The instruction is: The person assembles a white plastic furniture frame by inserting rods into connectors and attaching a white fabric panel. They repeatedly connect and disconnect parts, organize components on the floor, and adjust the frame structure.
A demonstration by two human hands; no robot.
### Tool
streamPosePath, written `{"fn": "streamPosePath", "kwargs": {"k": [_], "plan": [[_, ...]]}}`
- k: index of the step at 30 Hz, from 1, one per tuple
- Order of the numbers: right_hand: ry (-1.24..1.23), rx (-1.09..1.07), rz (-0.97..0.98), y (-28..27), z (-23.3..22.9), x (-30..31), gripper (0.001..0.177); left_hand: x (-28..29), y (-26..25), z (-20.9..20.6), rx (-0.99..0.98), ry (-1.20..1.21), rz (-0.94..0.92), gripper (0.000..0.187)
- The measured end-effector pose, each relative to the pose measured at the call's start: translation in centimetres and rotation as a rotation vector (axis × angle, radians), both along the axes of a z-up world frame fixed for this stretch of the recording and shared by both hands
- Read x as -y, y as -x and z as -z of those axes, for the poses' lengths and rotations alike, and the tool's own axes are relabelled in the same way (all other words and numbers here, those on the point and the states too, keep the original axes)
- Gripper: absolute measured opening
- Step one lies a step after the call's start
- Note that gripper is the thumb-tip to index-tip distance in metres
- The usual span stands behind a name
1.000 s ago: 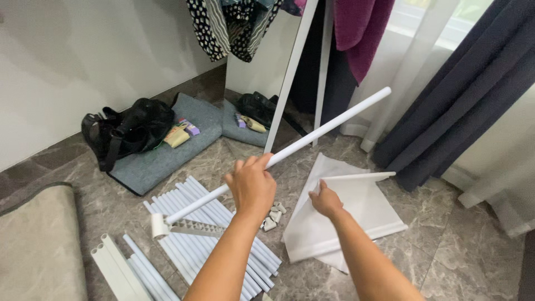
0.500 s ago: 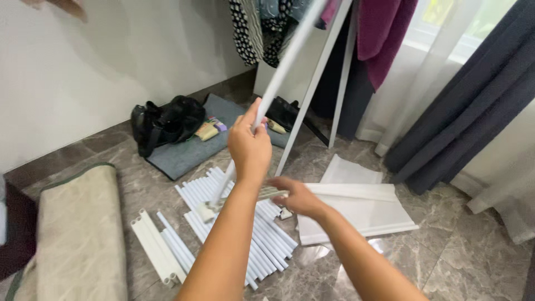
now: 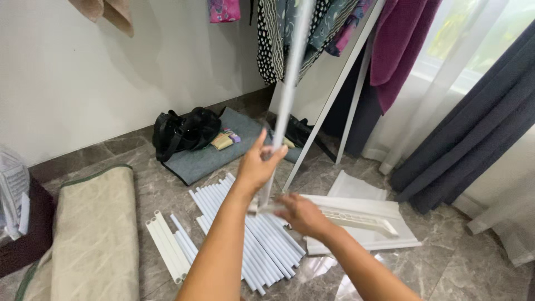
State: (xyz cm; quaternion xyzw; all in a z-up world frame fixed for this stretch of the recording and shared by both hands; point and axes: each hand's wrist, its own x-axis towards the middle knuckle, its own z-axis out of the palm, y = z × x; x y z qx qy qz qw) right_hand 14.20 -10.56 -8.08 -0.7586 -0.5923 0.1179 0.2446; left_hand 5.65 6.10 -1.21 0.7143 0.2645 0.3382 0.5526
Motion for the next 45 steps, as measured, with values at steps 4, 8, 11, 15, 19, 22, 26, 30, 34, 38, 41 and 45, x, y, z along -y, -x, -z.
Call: {"fn": "streamPosePath", "kwargs": {"k": [4, 8, 11, 15, 19, 22, 26, 30, 34, 38, 41, 45], "plan": [[-0.158, -0.071, 0.096, -1.9, -3.6, -0.7, 0.043, -0.5, 1.1, 1.9, -0.125, 0.198, 0.068, 0.086], [-0.152, -0.281, 0.276, -1.2, -6.1, -0.8, 0.049, 2.3, -0.7, 2.2, 0.192, 0.478, 0.077, 0.051], [-0.221, -0.373, 0.313, -1.1, -6.5, -0.3, 0.047, 4.4, -2.7, 1.9, 0.459, 0.618, 0.063, 0.034], [-0.414, -0.724, 0.327, -3.6, -6.8, 1.0, 0.037, 6.3, -4.2, 1.1, 0.489, 0.496, -0.002, 0.029], [-0.632, -1.33, 0.511, -8.1, -7.9, 2.2, 0.029, 9.4, -6.0, 0.3, 0.362, 0.32, -0.006, 0.029], [-0.705, -1.702, 0.591, -11.3, -8.2, 3.7, 0.032, 13.1, -7.4, 0.3, 0.256, -0.192, 0.061, 0.032], [-0.885, -1.925, 0.837, -15.5, -8.2, 6.1, 0.026, 16.3, -8.8, -0.2, 0.172, -0.267, 0.145, 0.031], [-1.025, -1.922, 0.827, -17.8, -7.0, 6.7, 0.033, 18.3, -10.1, -0.5, 0.193, -0.35, 0.143, 0.031], [-1.081, -1.96, 0.811, -18.2, -6.1, 6.6, 0.041, 19.0, -10.6, -0.4, 0.234, -0.382, 0.15, 0.03], [-1.067, -2.043, 0.678, -17.8, -6.4, 6.3, 0.043, 18.3, -10.8, -0.5, 0.261, -0.398, 0.154, 0.033], [-1.072, -2.073, 0.634, -17.3, -6.4, 5.8, 0.045, 17.8, -10.7, -0.2, 0.235, -0.307, 0.149, 0.034], [-1.089, -2.07, 0.587, -16.6, -7.1, 5.4, 0.051, 17.3, -10.6, 0.0, 0.224, -0.18, 0.161, 0.033]]}}
